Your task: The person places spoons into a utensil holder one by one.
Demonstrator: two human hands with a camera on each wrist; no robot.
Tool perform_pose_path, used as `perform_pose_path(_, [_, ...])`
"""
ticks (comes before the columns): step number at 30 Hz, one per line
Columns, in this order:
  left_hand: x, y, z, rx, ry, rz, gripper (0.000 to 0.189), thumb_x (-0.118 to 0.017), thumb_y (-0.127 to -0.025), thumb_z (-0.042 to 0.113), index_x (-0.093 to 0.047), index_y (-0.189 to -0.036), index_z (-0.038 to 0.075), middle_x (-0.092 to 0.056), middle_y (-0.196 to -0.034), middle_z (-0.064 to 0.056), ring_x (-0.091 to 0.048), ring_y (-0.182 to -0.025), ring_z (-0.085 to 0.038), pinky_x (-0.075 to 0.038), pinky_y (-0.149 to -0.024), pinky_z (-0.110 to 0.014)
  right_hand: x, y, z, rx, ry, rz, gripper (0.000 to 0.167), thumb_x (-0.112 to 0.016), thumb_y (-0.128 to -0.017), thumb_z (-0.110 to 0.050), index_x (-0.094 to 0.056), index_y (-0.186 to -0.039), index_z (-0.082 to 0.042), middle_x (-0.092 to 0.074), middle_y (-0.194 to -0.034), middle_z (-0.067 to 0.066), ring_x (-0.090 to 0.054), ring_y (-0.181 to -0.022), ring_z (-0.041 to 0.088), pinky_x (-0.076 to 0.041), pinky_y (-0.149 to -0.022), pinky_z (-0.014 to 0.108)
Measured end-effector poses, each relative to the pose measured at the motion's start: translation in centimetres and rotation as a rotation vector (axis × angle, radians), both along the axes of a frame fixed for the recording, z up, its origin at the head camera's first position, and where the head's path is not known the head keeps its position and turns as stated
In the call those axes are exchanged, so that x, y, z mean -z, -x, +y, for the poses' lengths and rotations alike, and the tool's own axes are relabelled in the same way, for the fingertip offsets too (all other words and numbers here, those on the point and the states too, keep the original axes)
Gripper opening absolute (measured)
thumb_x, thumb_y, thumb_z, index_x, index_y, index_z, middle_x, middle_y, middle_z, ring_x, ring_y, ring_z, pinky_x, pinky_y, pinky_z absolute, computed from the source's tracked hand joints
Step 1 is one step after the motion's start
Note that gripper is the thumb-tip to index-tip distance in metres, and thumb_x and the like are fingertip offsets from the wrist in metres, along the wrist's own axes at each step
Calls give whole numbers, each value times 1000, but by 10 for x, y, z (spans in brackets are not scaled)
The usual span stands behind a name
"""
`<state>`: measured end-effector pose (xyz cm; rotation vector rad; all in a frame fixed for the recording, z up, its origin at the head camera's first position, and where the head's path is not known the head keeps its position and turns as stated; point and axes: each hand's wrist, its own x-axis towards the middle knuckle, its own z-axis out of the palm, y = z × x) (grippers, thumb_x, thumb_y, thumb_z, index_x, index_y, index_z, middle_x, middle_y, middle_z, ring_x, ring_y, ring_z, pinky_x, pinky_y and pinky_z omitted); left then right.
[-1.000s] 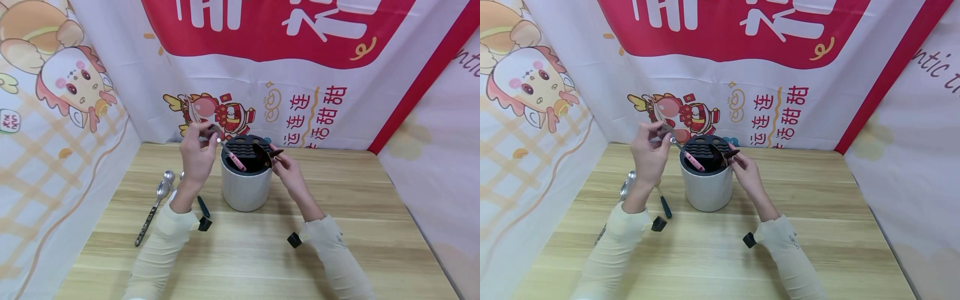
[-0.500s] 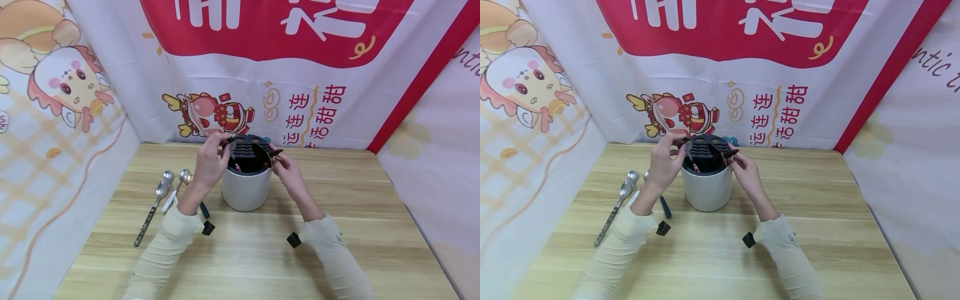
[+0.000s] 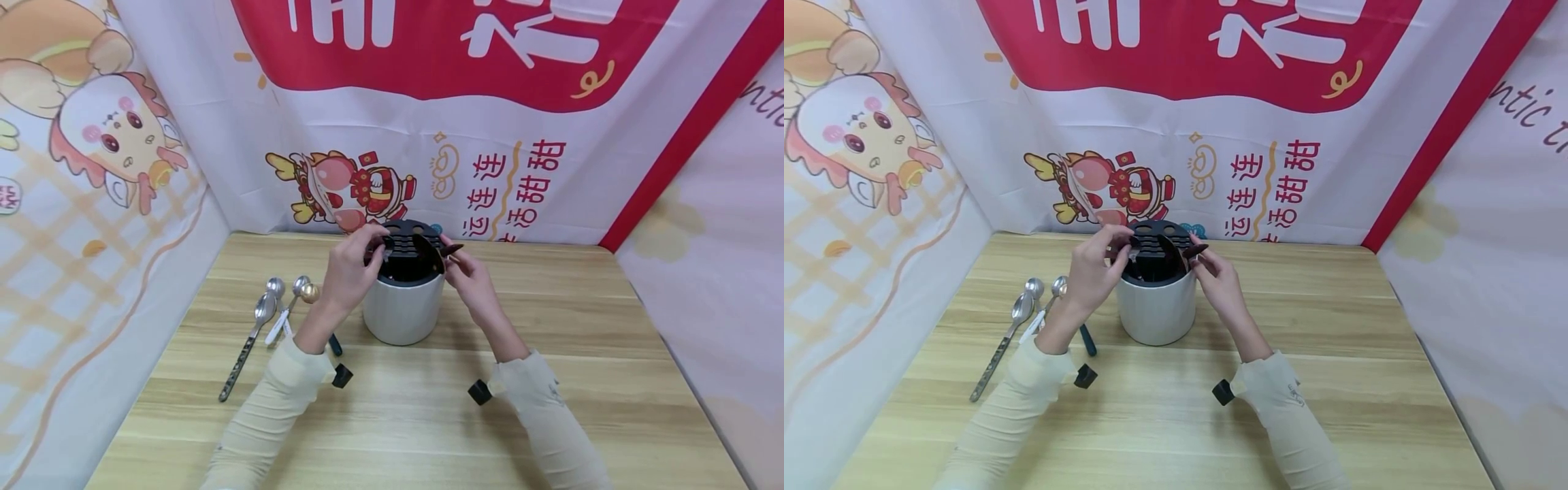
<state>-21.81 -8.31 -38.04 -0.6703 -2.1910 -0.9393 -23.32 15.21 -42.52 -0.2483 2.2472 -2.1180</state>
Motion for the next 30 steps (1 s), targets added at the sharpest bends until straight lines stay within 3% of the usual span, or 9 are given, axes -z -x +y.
perform_pose_path(8, [3,0,0,-26,28,-67,19,-67,-93,4,-67,-111,7,-74,-108,-11,-72,-101,-26,-60,-91,-37,0,-1,0,-4,9,10,49,-45,-101,-5,-50,-148,-19,-46,-154,8,-50,-135,25,-50,-104,37])
perform_pose_path(30, [3,-2,-7,-67,-23,-121,14,-62,-94,6,-67,-108,6,-72,-105,-11,-68,-87,-21,-61,-78,-33,1,0,0,6,3,8,49,-45,-101,-6,-51,-147,-21,-47,-154,9,-51,-135,28,-47,-108,44])
